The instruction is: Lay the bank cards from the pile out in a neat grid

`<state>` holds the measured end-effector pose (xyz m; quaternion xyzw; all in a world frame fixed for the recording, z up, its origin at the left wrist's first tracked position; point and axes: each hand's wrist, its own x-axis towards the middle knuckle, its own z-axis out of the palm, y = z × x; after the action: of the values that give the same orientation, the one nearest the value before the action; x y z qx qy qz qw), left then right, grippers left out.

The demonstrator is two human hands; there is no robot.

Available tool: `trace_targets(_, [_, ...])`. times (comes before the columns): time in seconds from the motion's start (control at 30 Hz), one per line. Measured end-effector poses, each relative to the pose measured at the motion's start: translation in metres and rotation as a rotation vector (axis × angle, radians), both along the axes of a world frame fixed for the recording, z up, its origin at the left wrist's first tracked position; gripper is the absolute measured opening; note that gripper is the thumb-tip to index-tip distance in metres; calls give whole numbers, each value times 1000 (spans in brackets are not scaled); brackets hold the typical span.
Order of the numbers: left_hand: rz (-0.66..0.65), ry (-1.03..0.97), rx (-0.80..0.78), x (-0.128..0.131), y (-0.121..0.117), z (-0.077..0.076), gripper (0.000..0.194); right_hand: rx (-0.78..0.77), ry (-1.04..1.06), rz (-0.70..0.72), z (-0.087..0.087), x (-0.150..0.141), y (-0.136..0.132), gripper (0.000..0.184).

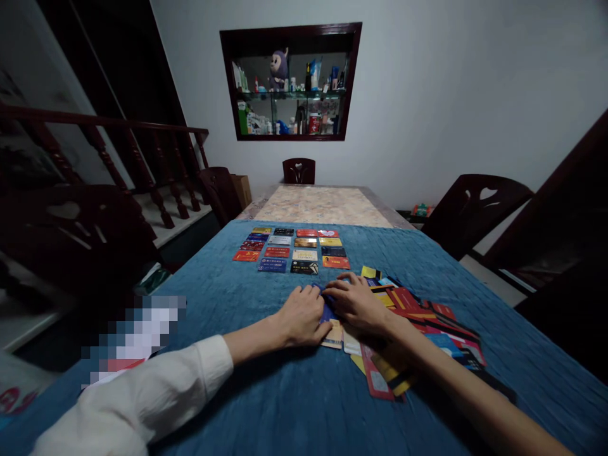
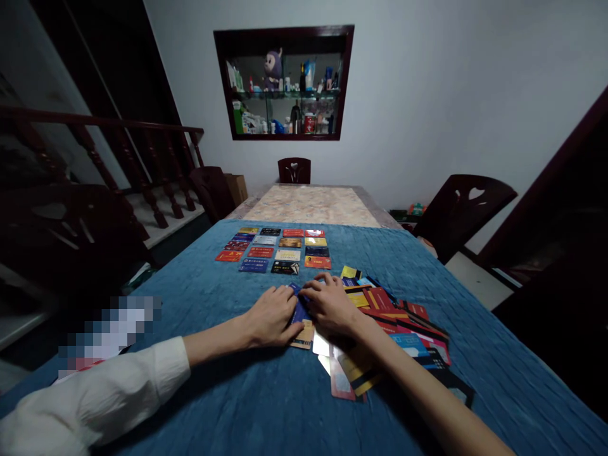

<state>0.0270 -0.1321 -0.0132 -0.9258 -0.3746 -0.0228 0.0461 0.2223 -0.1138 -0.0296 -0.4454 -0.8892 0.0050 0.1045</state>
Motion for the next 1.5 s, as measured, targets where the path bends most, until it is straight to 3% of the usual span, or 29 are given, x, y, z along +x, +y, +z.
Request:
trace_targets(0.3, [51, 49, -65, 0, 3, 7, 31, -23, 23, -8, 2, 9, -6, 35])
trace_targets(0.63, [90, 48, -88, 1, 6, 12, 29, -66, -4, -9, 11, 15, -6, 42])
trace_targets(1.07, [192, 41, -129, 5, 7, 18, 31, -96, -18, 8, 8, 0, -7, 45])
trace_targets(1.5, [161, 21, -119, 5, 3, 17, 33, -53, -6, 49, 4, 2, -4, 41])
